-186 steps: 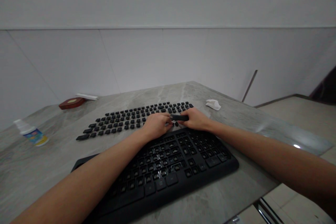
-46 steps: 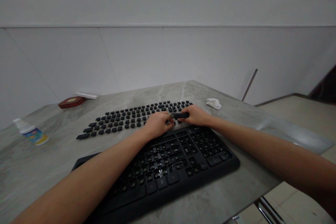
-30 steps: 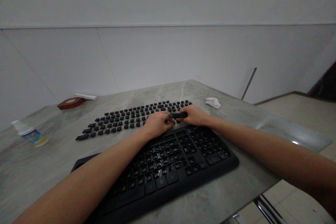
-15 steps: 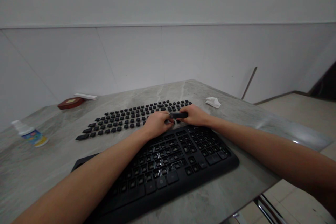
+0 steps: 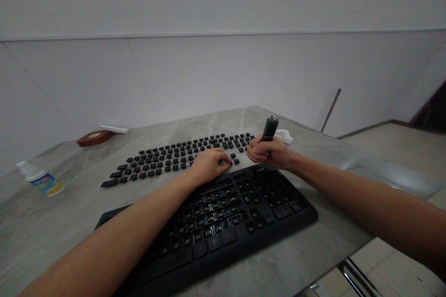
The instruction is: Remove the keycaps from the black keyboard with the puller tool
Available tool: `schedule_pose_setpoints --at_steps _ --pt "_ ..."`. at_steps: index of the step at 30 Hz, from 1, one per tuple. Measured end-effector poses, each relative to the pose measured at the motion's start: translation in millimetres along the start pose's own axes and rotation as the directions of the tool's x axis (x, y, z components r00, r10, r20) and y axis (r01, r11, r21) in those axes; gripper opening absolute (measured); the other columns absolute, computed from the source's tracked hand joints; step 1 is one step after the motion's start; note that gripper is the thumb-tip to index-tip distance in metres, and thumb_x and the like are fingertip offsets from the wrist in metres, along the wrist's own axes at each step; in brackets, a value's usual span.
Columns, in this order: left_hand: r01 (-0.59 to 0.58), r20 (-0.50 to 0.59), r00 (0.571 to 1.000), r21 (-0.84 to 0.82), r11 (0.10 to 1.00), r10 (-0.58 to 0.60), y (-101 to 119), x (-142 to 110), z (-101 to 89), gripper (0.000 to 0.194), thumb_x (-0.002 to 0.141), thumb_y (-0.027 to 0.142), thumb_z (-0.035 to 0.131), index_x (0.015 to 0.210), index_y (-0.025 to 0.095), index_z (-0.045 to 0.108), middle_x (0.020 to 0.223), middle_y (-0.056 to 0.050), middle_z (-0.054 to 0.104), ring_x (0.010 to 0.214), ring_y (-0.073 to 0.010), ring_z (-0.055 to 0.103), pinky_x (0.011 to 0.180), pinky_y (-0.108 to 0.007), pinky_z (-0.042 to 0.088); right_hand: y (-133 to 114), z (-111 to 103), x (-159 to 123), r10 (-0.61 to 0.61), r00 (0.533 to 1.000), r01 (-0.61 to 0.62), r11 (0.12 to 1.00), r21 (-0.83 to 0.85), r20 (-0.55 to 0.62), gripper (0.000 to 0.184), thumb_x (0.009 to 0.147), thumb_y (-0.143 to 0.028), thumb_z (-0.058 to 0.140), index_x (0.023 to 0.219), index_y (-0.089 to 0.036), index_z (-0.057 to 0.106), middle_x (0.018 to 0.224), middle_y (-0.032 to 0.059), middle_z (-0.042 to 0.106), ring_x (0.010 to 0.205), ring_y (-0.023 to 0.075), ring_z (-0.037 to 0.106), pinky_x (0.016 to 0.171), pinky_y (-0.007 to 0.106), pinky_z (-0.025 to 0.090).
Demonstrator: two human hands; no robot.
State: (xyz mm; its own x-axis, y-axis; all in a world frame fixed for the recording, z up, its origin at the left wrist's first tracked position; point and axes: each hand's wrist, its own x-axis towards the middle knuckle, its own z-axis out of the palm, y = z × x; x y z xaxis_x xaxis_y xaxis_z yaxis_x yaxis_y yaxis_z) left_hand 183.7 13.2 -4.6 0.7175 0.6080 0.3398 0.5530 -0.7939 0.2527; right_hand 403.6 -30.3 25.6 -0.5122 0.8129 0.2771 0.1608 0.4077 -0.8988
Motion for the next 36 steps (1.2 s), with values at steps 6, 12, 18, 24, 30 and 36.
schedule_pose_setpoints --at_steps 6,12,18,24,30,36 --pt "-0.011 -0.034 0.999 0.011 1.000 0.012 0.5 -0.3 -1.1 0.012 0.085 0.019 0.068 0.093 0.021 0.076 0.097 -0.004 0.070 0.086 -0.0179 0.067 0.081 -0.031 0.054 -21.6 13.7 -16.0 -0.043 0.888 -0.100 0.953 0.285 0.458 0.035 0.079 -0.043 0.051 0.054 -0.017 0.051 0.060 0.0081 0.060 0.061 0.0182 0.057 0.067 0.035 0.046" --pt "-0.102 -0.222 0.968 0.085 0.991 0.119 12.2 -4.3 -3.2 0.024 0.093 0.020 0.055 0.112 0.018 0.069 0.105 -0.009 0.067 0.088 -0.0189 0.065 0.078 -0.032 0.055 -29.0 18.8 -15.5 -0.091 0.794 -0.089 0.961 0.263 0.601 0.055 0.091 -0.057 0.041 0.083 -0.010 0.069 0.093 0.0160 0.067 0.088 0.0241 0.061 0.085 0.037 0.044" --pt "-0.373 -0.212 0.896 0.116 0.921 0.390 29.7 -12.7 -8.2 0.019 0.081 0.016 0.049 0.083 0.015 0.068 0.079 -0.006 0.065 0.065 -0.0151 0.058 0.056 -0.025 0.047 -31.4 16.6 -20.6 -0.115 0.889 -0.004 0.966 0.260 0.444 0.076 0.094 -0.069 0.025 0.080 -0.010 0.071 0.075 0.0105 0.062 0.077 0.0202 0.054 0.077 0.033 0.044" --pt "-0.496 -0.084 0.862 -0.335 0.801 0.499 47.4 -19.6 -21.5 0.022 0.076 0.015 0.045 0.074 0.015 0.067 0.066 -0.004 0.059 0.056 -0.0136 0.053 0.052 -0.026 0.044 -33.8 9.6 -23.7 0.055 0.734 -0.214 0.965 0.153 0.677 0.058 0.091 -0.059 0.046 0.086 -0.007 0.070 0.051 -0.0027 0.045 0.042 0.0091 0.040 0.043 0.023 0.030" --pt "-0.358 0.135 0.845 -0.576 0.735 0.517 68.0 -25.3 -16.4 0.025 0.082 0.036 0.071 0.097 0.016 0.075 0.071 -0.004 0.069 0.062 -0.0137 0.062 0.062 -0.023 0.051 -30.0 1.7 -23.4 0.090 0.694 -0.242 0.964 0.114 0.714 0.038 0.084 -0.044 0.063 0.078 -0.008 0.071 0.063 0.0023 0.061 0.046 0.0075 0.048 0.042 0.017 0.036" --pt "-0.320 0.105 0.886 -0.566 0.760 0.451 78.4 -26.1 -4.9 0.016 0.087 0.029 0.068 0.083 0.017 0.077 0.079 -0.005 0.077 0.071 -0.0151 0.070 0.070 -0.023 0.055 -26.1 -3.3 -22.2 -0.011 0.744 -0.072 0.993 0.097 0.668 0.029 0.083 -0.036 0.067 0.078 -0.008 0.073 0.060 0.0024 0.063 0.048 0.0080 0.050 0.046 0.017 0.040"
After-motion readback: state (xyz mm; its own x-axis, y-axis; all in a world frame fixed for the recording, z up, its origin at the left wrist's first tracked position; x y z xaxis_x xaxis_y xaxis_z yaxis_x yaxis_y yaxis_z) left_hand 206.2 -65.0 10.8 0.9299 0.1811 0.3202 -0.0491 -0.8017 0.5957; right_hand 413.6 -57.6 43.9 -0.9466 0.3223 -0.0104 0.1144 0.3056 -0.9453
